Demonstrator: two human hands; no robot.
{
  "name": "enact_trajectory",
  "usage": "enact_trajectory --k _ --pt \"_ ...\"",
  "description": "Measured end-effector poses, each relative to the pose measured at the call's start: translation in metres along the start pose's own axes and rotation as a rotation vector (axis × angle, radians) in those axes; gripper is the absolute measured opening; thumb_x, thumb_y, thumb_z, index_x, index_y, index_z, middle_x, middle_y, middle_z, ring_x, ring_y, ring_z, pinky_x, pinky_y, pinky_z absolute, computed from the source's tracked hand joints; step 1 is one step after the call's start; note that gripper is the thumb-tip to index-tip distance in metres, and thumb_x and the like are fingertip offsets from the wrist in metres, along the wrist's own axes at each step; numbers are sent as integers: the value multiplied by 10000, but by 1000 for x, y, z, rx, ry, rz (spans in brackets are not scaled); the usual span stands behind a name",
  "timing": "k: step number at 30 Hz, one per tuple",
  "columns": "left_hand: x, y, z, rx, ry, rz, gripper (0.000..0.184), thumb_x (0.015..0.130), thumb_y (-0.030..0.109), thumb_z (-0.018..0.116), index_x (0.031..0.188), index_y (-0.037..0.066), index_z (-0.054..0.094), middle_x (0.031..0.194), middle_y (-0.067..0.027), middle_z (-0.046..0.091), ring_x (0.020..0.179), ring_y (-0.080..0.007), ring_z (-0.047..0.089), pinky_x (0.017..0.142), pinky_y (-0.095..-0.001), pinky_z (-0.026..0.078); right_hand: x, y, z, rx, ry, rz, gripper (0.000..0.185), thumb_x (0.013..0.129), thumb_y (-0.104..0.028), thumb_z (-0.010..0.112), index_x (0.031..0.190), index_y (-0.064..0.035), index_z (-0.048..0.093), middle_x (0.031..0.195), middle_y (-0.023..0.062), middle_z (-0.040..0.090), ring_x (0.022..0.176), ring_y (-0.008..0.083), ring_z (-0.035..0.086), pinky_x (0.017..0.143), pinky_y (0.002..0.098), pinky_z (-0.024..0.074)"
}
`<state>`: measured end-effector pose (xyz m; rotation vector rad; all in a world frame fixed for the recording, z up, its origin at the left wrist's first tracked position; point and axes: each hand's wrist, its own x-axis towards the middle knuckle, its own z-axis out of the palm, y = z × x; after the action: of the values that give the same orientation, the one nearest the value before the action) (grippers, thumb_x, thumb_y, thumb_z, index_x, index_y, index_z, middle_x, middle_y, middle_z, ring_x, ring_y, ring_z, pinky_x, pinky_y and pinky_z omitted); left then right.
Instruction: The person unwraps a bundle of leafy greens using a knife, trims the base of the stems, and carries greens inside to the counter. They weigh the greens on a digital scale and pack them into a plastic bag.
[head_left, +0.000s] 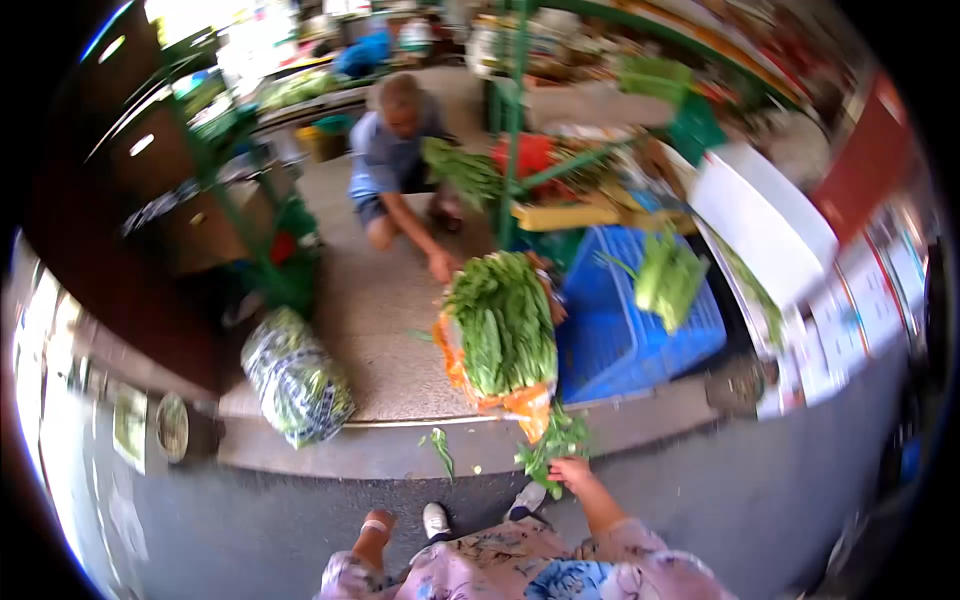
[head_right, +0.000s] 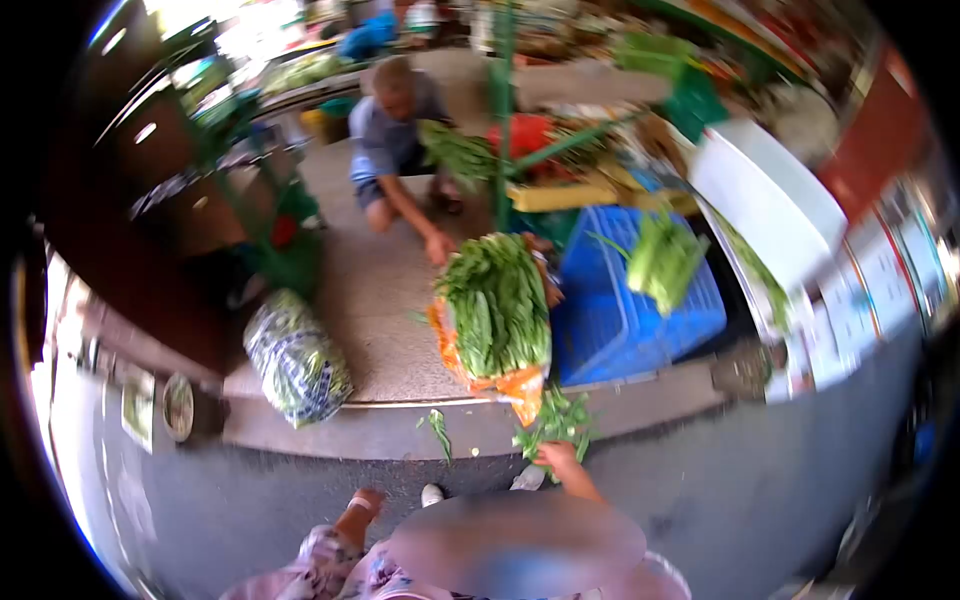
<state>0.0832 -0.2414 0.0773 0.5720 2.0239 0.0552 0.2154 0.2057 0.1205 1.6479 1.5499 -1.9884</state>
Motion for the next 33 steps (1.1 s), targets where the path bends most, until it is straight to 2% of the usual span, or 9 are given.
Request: enact_trajectory --k 1,3,6,10,12,20,23,27,33 --pt "-35 -17 -21 356 -210 -24 147 779 158 556 888 88 627 771 -89 648 682 -209 634 549 -335 499 5 27 17 -24 -53 -41 159 755 -167 603 876 -67 575 834 115 597 717 222 620 427 346 441" --pt "-21 -43 -35 218 -131 -32 172 782 176 552 921 92 608 803 -87 637 714 -206 622 573 -334 491 117 161 12 -1432 -285 -1244 184 659 -206 664 815 -145 587 795 91 599 713 245 607 498 400 463" --pt "5 -51 -27 -521 -107 -195 215 787 203 545 972 98 578 851 -85 620 761 -202 604 610 -334 480 -9 150 64 -1010 240 -585 78 601 -109 585 556 -61 625 616 136 608 565 283 601 528 379 490" --pt "22 -40 -18 -614 -260 -212 280 793 239 535 1039 106 539 915 -82 597 825 -196 581 658 -334 465 -101 110 62 -1052 102 -156 198 654 -172 563 789 -81 676 819 115 641 731 259 626 645 364 509" --pt "31 -24 -28 -655 -293 -207 313 796 257 530 1073 110 520 947 -81 586 856 -193 570 683 -333 458 -137 112 45 -552 143 149 280 708 -236 496 861 -72 665 939 141 621 867 287 602 752 361 486" --pt "180 65 -227 -990 -102 107 453 809 329 511 1208 127 441 1074 -75 540 983 -182 523 780 -332 428 -187 234 13 -185 569 265 310 660 -195 554 900 -17 637 995 203 586 910 343 572 787 389 462" --pt "103 181 -207 -982 93 245 338 811 338 509 1061 111 519 842 -19 588 844 -149 531 635 -311 458 -177 284 11 34 578 293 318 658 -196 556 907 -14 634 1005 219 577 915 365 564 784 389 460" --pt "88 229 -143 -802 -77 342 187 807 262 489 920 120 529 720 -6 543 658 -146 546 462 -291 450 -161 333 8 -558 504 201 299 633 -235 601 879 -75 659 922 100 636 822 269 615 712 402 479" --pt "63 167 14 -534 -303 -23 133 731 148 507 619 78 514 568 -69 509 450 -182 509 361 -316 410 -207 321 -63 155 329 306 266 712 -160 618 751 102 600 757 205 613 588 231 622 520 326 508"
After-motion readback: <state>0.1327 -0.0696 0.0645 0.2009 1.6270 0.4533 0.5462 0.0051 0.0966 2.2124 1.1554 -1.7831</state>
